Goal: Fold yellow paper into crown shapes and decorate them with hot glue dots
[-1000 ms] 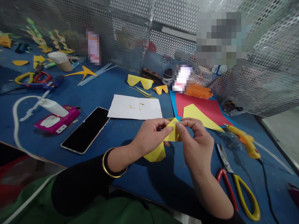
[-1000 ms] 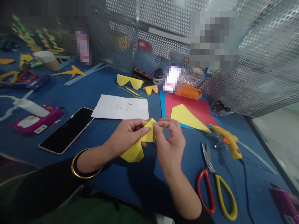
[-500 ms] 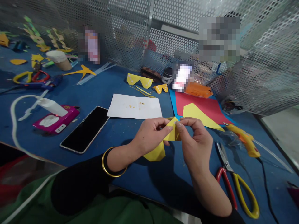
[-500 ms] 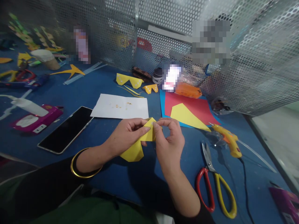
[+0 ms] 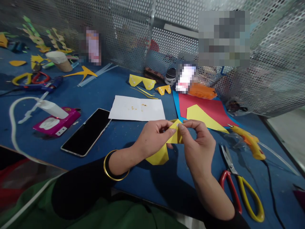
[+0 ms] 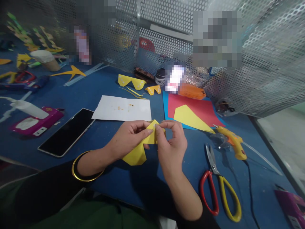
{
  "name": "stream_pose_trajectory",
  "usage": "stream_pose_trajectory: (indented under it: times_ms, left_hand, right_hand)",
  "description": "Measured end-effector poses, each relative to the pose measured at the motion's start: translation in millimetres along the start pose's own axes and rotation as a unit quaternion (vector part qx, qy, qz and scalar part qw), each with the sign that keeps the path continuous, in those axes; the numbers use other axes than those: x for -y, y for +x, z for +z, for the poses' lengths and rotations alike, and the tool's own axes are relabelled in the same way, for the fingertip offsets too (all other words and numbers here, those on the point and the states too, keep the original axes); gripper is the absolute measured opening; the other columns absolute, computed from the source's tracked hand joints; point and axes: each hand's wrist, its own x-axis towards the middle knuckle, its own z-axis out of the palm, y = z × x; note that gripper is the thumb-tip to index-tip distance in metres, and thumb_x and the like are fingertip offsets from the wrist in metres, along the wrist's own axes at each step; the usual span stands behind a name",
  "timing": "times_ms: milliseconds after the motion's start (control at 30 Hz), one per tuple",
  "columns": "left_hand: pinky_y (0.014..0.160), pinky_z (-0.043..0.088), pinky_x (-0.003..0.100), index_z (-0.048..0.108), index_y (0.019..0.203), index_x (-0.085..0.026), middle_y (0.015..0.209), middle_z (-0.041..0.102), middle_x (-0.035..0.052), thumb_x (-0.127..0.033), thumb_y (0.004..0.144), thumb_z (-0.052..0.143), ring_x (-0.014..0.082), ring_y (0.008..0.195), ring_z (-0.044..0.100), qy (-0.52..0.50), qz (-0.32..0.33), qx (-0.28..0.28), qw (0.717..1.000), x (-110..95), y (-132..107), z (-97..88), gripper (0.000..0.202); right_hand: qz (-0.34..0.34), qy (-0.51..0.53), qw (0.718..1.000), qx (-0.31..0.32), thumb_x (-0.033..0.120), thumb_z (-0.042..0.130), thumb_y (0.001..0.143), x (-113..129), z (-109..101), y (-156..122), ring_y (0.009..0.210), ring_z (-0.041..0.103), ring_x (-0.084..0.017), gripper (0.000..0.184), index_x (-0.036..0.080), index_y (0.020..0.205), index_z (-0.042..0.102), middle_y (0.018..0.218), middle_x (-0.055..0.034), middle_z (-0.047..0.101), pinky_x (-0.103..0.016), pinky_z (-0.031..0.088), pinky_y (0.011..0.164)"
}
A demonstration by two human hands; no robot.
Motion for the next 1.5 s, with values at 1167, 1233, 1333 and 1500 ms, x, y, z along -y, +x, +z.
stream_pose_trajectory:
  times_ms: [1167,1233,1333,1500]
  left_hand:
    - [0.054,0.057,0.021,0.071,0.089,-0.014,0.082,0.069,0.0023,-0.028,0.085,0.064,0.0081,0.057,0.061,0.005,-0.003,-0.026,1.000,-0.2,2.2,-3.7,0.016]
    - [0.055,0.057,0.021,0.071,0.090,-0.013,0.083,0.068,0.0023,-0.028,0.085,0.064,0.0077,0.056,0.061,0.001,-0.007,-0.024,1.000,-0.6,1.8,-3.8,0.017]
    - [0.056,0.058,0.022,0.070,0.089,-0.014,0.080,0.068,0.0015,-0.027,0.085,0.064,0.0079,0.055,0.061,-0.006,-0.016,-0.025,1.000,-0.7,1.3,-3.1,0.015]
    - [0.053,0.054,0.018,0.070,0.084,-0.014,0.070,0.064,-0.0003,-0.023,0.084,0.062,0.0076,0.057,0.059,-0.017,-0.002,-0.023,1.000,-0.2,1.8,-1.8,0.012]
  right_hand:
    - [-0.278,-0.206,0.938,-0.023,0.015,0.056,0.090,5.6,-9.8,-14.3,0.108,0.069,-0.022,0.023,0.024,0.110,0.061,0.100,-0.0017,0.076,-0.049,0.036,0.113]
    - [-0.283,-0.209,0.936,-0.030,0.015,0.057,0.089,6.3,-10.3,-14.7,0.108,0.069,-0.023,0.023,0.023,0.111,0.060,0.100,-0.0021,0.076,-0.049,0.036,0.113]
    - [-0.294,-0.205,0.933,-0.030,0.015,0.058,0.089,7.7,-10.3,-15.6,0.108,0.069,-0.023,0.026,0.025,0.112,0.059,0.101,-0.0014,0.076,-0.049,0.036,0.113]
    - [-0.309,-0.196,0.931,-0.004,0.013,0.058,0.087,8.2,-8.3,-16.6,0.112,0.069,-0.022,0.030,0.026,0.114,0.059,0.103,0.0002,0.077,-0.048,0.034,0.114]
